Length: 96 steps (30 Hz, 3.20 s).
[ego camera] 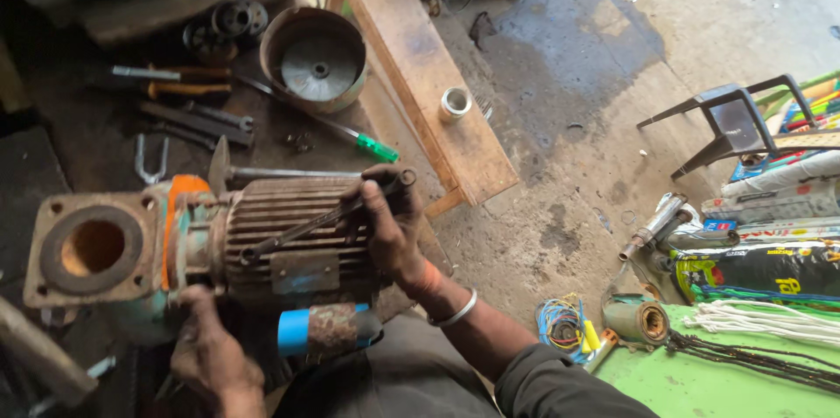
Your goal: The person works on a rusty electric motor pump unit on a workshop bench. They hold the pump steady while loosening and tightening bolts with a spanner, reposition the unit, tap parts with a hammer, and use a screwdriver on the housing, working around the pump body and mounting flange.
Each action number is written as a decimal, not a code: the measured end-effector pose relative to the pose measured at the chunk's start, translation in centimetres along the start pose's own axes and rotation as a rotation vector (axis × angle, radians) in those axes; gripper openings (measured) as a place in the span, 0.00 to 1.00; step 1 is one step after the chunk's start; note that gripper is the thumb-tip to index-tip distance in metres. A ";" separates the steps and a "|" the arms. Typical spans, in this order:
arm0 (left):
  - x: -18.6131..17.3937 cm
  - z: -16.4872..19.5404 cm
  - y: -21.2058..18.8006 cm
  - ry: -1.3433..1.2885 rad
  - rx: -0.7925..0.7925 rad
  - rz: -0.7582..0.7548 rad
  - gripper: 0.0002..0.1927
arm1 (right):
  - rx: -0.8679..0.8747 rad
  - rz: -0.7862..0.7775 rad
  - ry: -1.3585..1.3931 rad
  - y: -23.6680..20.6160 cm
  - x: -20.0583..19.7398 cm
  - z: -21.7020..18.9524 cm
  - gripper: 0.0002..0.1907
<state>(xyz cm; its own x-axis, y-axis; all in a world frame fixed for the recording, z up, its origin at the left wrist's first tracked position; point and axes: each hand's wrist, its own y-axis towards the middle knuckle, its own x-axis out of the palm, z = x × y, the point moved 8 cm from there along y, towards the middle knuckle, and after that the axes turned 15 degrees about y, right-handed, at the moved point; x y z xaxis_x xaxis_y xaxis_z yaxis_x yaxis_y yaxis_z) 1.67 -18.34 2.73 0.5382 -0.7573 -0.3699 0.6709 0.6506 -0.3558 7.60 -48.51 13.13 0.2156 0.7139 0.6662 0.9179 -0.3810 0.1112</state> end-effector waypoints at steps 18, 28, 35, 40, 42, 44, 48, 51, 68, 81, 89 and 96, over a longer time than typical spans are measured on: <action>0.6 0.9 2.5 -0.189 -0.044 -0.169 0.17 | -0.156 -0.013 -0.194 0.5 -0.1 0.4 0.08; 0.1 0.8 2.1 -0.194 -0.162 -0.244 0.19 | -0.172 0.030 -0.176 0.7 -0.5 1.0 0.08; -0.2 2.6 2.3 -0.272 -0.145 -0.168 0.23 | -0.190 -0.005 -0.158 0.7 -0.3 1.0 0.09; -0.3 2.0 1.0 -0.317 -0.057 -0.227 0.23 | -0.171 0.021 -0.129 0.6 -0.4 1.0 0.09; 0.2 1.7 1.0 -0.367 -0.050 -0.252 0.22 | -0.197 -0.004 -0.155 0.5 0.0 0.8 0.09; 0.4 0.5 1.4 -0.303 -0.162 -0.245 0.21 | -0.191 -0.009 -0.157 0.5 0.1 0.8 0.09; 1.3 0.0 2.7 -0.365 -0.311 -0.322 0.21 | -0.162 0.010 -0.117 0.6 0.1 1.1 0.09; 0.7 0.9 2.9 -0.314 -0.231 -0.291 0.23 | -0.159 0.012 -0.113 0.6 0.1 1.1 0.08; 0.7 0.7 2.0 -0.410 -0.181 -0.218 0.23 | -0.144 -0.011 -0.119 0.7 0.2 1.0 0.08; 1.3 -0.4 3.7 -0.300 -0.301 -0.259 0.30 | -0.162 0.151 0.043 0.9 -1.5 0.8 0.07; 0.5 -0.1 3.5 -0.036 -0.289 -0.217 0.37 | -0.148 0.023 0.048 1.1 -1.1 1.1 0.12; -0.1 1.6 1.5 -0.039 -0.033 -0.218 0.25 | -0.177 -0.126 -0.078 0.7 -0.1 0.9 0.11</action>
<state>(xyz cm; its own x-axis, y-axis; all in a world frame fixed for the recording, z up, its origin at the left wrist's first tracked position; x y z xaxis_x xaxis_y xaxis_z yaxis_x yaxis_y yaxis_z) 3.43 -17.34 3.56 0.4018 -0.8814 -0.2483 0.7567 0.4723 -0.4521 8.55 -48.27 12.48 0.1346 0.8031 0.5804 0.8678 -0.3783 0.3222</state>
